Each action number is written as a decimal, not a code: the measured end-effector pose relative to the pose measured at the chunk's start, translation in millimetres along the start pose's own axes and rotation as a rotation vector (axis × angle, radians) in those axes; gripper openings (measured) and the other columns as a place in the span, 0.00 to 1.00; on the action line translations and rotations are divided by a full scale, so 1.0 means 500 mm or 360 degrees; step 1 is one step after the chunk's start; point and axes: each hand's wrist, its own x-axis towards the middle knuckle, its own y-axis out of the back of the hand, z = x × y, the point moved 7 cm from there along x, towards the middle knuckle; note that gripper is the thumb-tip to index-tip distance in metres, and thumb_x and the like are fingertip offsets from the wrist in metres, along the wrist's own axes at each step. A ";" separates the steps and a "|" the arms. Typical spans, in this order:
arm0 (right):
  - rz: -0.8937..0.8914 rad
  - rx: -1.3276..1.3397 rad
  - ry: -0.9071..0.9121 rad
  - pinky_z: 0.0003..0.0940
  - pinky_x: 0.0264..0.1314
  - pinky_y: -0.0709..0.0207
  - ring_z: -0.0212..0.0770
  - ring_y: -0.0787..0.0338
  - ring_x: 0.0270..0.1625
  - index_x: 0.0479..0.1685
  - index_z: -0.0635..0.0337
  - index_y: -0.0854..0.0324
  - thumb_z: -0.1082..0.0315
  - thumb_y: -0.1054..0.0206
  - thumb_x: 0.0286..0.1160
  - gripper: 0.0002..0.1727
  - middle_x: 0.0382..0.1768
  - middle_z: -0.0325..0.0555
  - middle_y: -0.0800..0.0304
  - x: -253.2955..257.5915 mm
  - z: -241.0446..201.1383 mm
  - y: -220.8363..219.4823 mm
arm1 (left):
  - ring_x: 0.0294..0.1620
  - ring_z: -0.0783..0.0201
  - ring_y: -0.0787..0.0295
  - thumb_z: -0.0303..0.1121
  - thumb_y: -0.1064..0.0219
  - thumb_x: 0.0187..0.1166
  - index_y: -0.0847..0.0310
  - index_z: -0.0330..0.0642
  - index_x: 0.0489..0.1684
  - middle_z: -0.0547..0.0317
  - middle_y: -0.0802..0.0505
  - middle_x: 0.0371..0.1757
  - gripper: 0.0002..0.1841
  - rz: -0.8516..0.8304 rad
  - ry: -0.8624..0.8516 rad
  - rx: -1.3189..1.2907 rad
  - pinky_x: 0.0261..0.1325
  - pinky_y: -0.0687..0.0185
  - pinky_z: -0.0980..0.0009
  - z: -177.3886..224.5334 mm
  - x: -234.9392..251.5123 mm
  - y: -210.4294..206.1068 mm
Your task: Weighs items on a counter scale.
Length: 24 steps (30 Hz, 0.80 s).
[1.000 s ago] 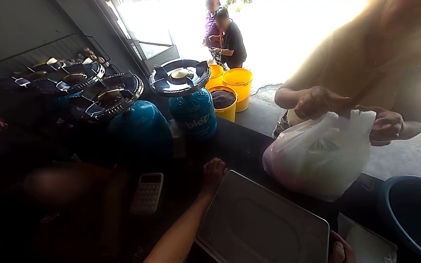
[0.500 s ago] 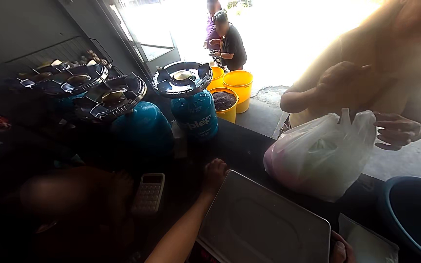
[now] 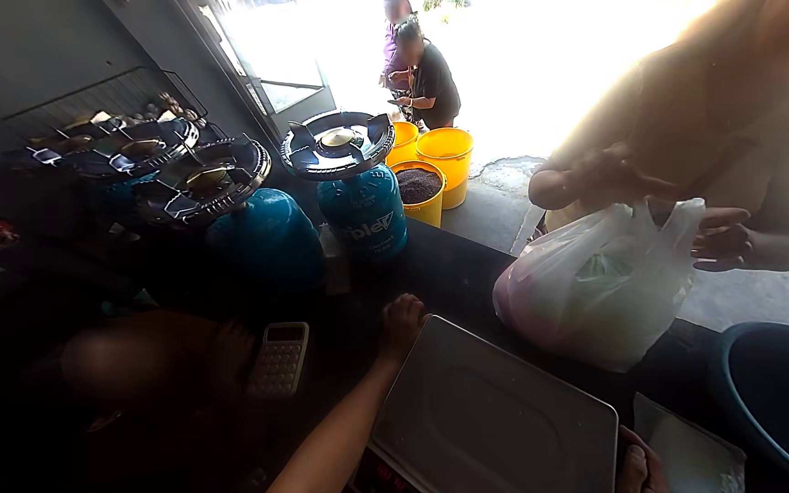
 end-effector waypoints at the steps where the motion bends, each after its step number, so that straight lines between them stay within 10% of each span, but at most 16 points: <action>1: 0.0001 0.0005 -0.0002 0.19 0.70 0.26 0.28 0.14 0.61 0.58 0.88 0.24 0.70 0.60 0.90 0.26 0.55 0.68 0.13 0.000 0.000 0.000 | 0.75 0.54 0.19 0.53 0.49 0.88 0.12 0.50 0.54 0.56 0.10 0.67 0.22 0.0010 -0.0003 0.0002 0.75 0.30 0.49 0.000 0.000 0.000; 24: 0.0046 -0.0027 -0.0113 0.20 0.70 0.26 0.28 0.14 0.60 0.59 0.89 0.26 0.70 0.62 0.91 0.26 0.54 0.67 0.13 0.002 -0.009 -0.003 | 0.76 0.57 0.20 0.51 0.46 0.88 0.12 0.51 0.53 0.60 0.10 0.66 0.19 -0.0035 0.0026 -0.0009 0.77 0.31 0.50 -0.004 0.006 -0.005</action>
